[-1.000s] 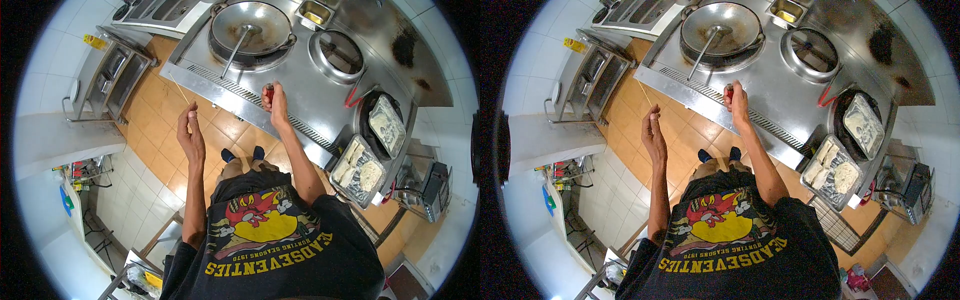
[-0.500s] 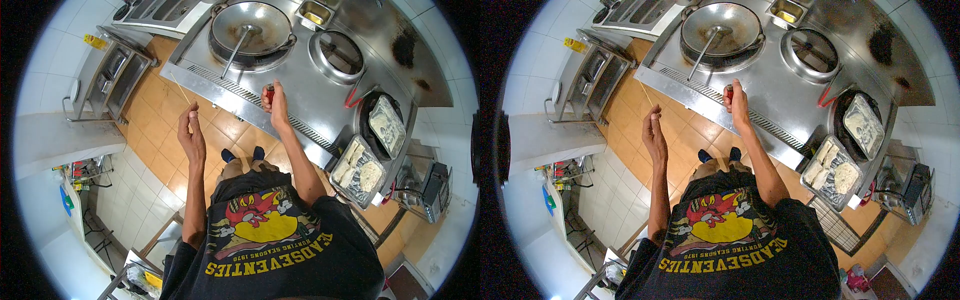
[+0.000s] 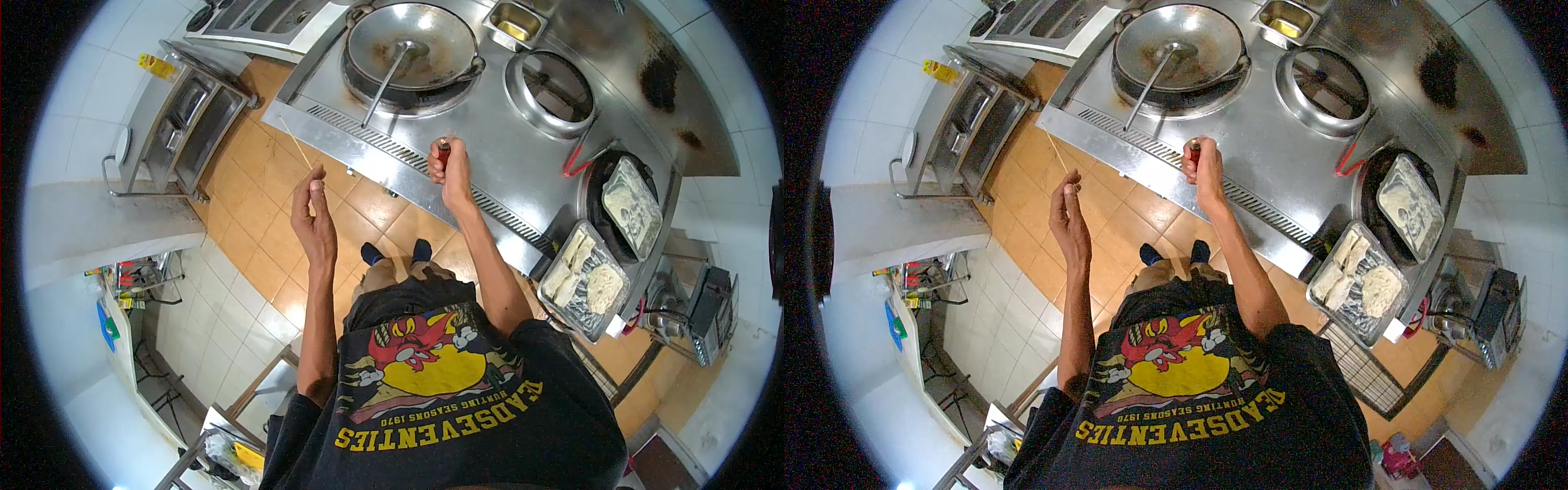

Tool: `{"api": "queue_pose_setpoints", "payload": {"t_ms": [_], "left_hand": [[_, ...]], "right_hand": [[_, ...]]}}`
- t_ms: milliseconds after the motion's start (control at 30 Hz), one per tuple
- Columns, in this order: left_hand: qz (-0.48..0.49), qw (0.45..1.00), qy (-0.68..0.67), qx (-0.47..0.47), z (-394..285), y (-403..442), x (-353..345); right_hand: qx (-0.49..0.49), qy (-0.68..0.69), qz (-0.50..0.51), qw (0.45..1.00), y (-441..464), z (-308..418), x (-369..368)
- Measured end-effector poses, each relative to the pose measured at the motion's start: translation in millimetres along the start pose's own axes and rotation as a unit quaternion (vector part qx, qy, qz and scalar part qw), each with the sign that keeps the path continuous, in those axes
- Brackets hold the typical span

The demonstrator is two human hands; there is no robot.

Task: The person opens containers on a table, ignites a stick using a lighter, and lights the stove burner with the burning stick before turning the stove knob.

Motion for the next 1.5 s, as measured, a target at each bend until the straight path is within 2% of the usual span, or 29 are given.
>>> {"api": "queue_pose_setpoints", "payload": {"t_ms": [233,333,533,733,933,1133,1233,1433,1500], "left_hand": [[-0.001,1.000,0.003,0.000,-0.9,-1.1,-0.1],[0.001,1.000,0.004,-0.005,0.8,-2.5,-1.0],[-0.002,1.000,0.002,-0.013,0.7,-2.8,0.1],[-0.005,1.000,-0.001,-0.010,0.6,-3.1,-1.0],[-0.003,1.000,-0.003,-0.001,0.1,-3.2,-1.7],[0.001,1.000,-0.005,0.000,-0.4,-3.0,-4.1],[-0.002,1.000,-0.007,-0.003,0.3,-2.8,-5.2],[-0.002,1.000,0.001,-0.001,-1.5,-3.0,-6.4],[0.012,1.000,0.006,-0.004,-0.9,-3.8,-9.6]], "right_hand": [[0.001,-0.020,-0.001,1.000,-4.5,-0.1,-3.8],[-0.003,-0.043,-0.030,0.999,-6.0,1.9,-3.6],[0.009,-0.034,0.012,0.999,-6.1,-0.7,-1.8],[0.003,-0.042,-0.040,0.998,-9.5,3.8,-2.1],[0.004,-0.033,0.004,0.999,-5.1,-2.3,2.5],[0.022,-0.064,-0.026,0.997,-11.6,5.5,-1.1],[0.021,-0.005,-0.024,0.999,-8.2,3.0,7.9],[0.040,-0.030,-0.011,0.999,-12.2,10.3,5.5],[0.007,-0.031,-0.010,0.999,-8.8,5.8,8.7]]}}
Point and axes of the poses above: each hand's wrist, its own y-axis towards the middle knuckle, its own x-axis out of the back of the hand, z = x × y, the point moved 10 cm from there along y, towards the middle knuckle, and after that the axes turned 13 degrees about -x, right-handed, at the moved point
